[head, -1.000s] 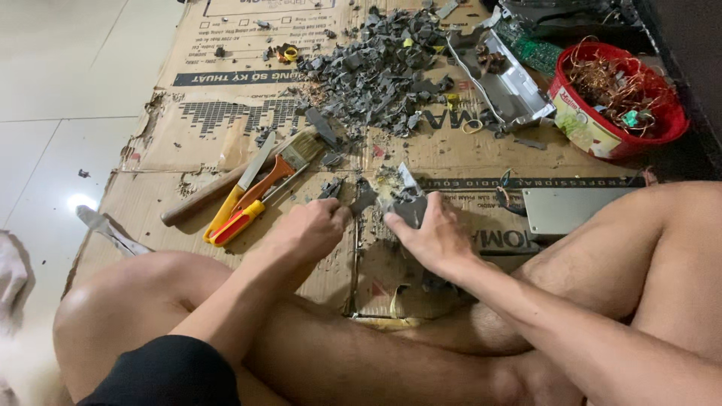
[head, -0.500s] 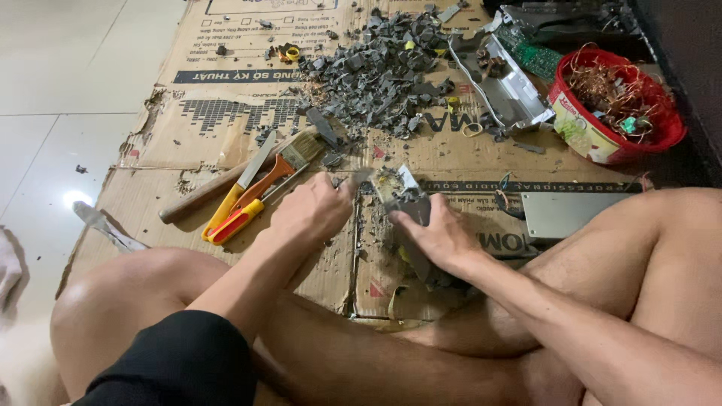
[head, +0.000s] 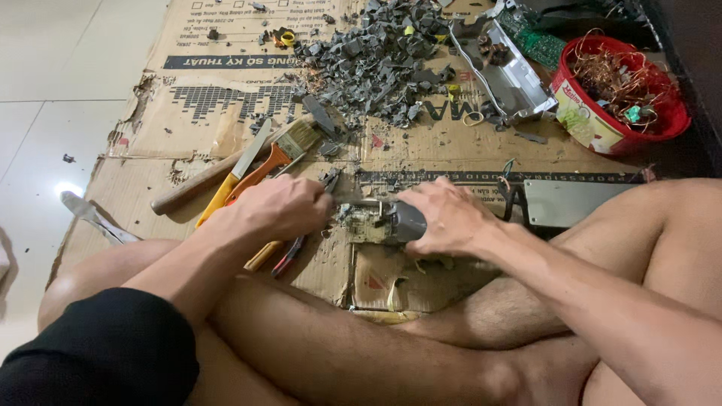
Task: The person sits on the floor and uses pliers to pull apart a small electronic component, removing pieces and debris. The person also uses a knife to scrape and pry at the component while working over a cardboard sheet.
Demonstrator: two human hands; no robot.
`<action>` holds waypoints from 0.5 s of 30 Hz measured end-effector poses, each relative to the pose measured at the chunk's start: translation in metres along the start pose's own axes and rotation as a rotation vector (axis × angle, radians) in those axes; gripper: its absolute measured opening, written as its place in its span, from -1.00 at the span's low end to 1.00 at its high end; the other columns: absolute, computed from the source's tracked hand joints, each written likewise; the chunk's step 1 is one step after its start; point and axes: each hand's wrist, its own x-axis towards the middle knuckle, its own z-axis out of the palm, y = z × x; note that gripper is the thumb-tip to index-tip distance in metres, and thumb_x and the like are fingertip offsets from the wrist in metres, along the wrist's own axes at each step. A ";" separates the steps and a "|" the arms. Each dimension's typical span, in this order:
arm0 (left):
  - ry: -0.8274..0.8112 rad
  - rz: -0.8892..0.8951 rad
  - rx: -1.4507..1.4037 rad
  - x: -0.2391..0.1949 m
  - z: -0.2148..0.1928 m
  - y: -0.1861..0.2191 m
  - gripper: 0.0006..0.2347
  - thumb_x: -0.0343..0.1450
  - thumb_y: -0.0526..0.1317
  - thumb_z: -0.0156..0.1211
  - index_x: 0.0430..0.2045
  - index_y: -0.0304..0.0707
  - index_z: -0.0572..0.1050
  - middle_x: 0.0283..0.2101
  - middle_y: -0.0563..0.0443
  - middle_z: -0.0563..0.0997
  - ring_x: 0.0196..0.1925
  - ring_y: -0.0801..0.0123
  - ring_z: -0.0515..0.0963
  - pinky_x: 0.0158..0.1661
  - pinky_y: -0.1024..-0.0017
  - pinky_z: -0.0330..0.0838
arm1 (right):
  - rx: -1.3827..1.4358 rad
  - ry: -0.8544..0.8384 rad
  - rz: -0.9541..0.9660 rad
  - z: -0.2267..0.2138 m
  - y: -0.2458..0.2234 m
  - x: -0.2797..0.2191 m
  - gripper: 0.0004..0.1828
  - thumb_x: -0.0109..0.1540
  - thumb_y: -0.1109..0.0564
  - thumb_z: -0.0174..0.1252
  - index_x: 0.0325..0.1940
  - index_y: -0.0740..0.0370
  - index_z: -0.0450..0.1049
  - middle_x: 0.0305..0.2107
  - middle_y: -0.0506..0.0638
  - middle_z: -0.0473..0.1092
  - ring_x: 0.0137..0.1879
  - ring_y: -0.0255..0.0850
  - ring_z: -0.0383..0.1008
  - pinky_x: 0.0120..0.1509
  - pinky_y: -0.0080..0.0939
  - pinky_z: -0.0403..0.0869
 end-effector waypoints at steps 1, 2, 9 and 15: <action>-0.001 0.001 0.000 -0.001 -0.002 0.002 -0.69 0.54 -0.07 -0.21 -0.33 -0.21 0.53 -0.49 -0.15 0.59 -0.50 0.16 0.64 -0.46 0.23 0.57 | 0.001 -0.001 0.001 -0.004 -0.001 0.002 -0.25 0.06 -0.19 0.42 0.27 -0.02 0.37 0.00 0.13 0.42 0.22 0.08 0.43 0.25 0.16 0.44; 0.019 -0.002 0.120 -0.003 -0.003 0.004 -0.70 0.52 -0.05 -0.18 -0.37 -0.16 0.52 -0.50 -0.11 0.60 -0.48 0.17 0.65 -0.46 0.22 0.57 | 0.003 0.003 0.020 -0.007 -0.002 0.004 -0.25 0.04 -0.16 0.42 0.28 -0.05 0.37 0.07 0.12 0.40 0.28 0.09 0.37 0.30 0.20 0.39; 0.202 0.068 0.399 0.044 0.057 -0.036 -0.82 0.38 -0.22 -0.10 -0.22 -0.09 0.44 -0.28 -0.18 0.61 -0.26 -0.06 0.71 -0.47 -0.02 0.60 | -0.010 -0.177 0.059 -0.004 0.021 0.055 -0.22 -0.03 -0.19 0.48 0.25 -0.13 0.44 0.36 0.13 0.18 0.45 0.26 0.21 0.43 0.39 0.28; 0.241 0.134 0.506 0.018 0.041 -0.019 -0.83 0.38 -0.28 -0.06 -0.22 -0.14 0.46 -0.32 -0.13 0.65 -0.26 0.05 0.72 -0.40 0.09 0.63 | -0.022 -0.140 0.008 -0.004 0.015 0.048 -0.19 -0.06 -0.19 0.45 0.25 -0.04 0.44 0.29 0.24 0.25 0.37 0.29 0.29 0.35 0.24 0.40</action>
